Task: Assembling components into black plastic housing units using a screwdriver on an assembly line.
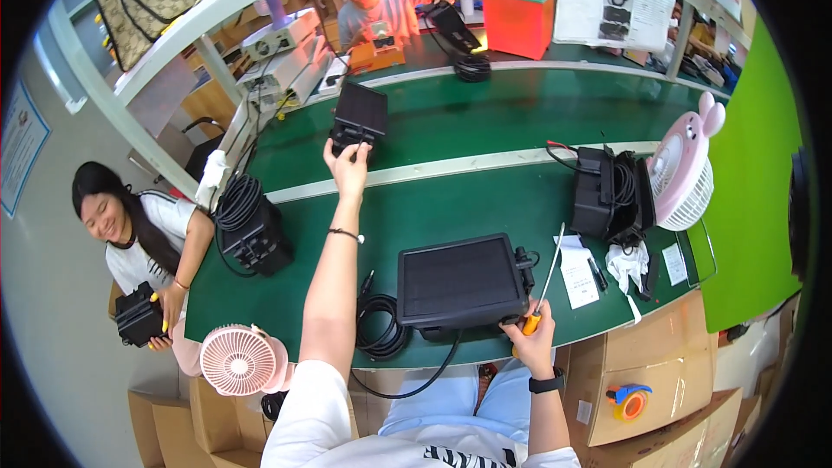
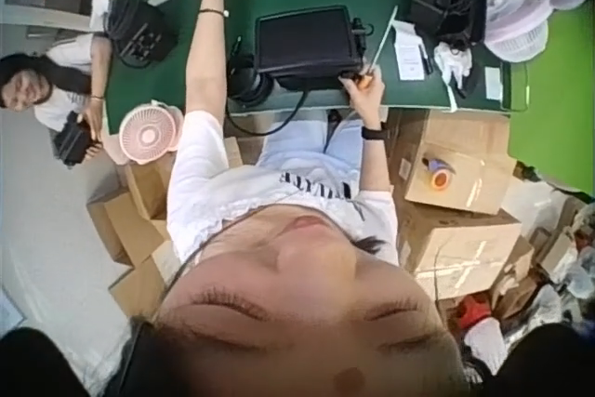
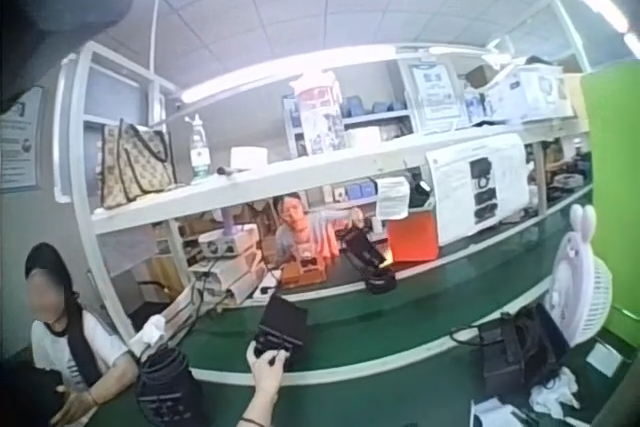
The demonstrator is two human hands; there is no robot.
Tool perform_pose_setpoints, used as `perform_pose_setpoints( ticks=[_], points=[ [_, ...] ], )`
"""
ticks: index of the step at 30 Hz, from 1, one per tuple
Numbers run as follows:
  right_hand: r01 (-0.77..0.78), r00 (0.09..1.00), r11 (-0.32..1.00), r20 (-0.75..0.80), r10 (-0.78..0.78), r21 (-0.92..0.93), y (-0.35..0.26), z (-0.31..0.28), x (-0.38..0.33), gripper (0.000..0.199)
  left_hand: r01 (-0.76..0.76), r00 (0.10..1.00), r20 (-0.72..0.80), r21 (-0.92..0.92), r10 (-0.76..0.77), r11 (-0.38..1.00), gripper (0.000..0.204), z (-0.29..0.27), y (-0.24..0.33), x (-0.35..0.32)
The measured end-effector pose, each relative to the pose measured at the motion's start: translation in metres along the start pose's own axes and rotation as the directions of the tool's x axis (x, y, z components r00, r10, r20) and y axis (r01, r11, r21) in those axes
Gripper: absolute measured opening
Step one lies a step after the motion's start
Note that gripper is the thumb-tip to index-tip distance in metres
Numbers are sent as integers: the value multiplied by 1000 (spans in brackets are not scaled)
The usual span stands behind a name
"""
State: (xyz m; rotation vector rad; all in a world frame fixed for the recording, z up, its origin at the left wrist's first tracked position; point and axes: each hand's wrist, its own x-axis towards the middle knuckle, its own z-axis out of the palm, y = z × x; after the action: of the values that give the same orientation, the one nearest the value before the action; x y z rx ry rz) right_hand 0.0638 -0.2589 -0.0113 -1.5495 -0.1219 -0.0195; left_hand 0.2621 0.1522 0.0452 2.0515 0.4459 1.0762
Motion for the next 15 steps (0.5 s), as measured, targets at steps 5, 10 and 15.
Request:
perform_pose_setpoints(
  ticks=[5,10,15],
  points=[
    [13,1000,1000,21,-14,20,4,-2,1,48,-170,981,89,-5,170,985,16,-17,32,-29],
    [3,1000,1000,19,-3,29,3,0,2,48,-384,880,227,-178,417,906,19,-10,112,-57],
    [2,999,999,47,-4,36,8,0,3,47,-542,594,615,-170,518,823,18,-4,141,-89]
  ],
)
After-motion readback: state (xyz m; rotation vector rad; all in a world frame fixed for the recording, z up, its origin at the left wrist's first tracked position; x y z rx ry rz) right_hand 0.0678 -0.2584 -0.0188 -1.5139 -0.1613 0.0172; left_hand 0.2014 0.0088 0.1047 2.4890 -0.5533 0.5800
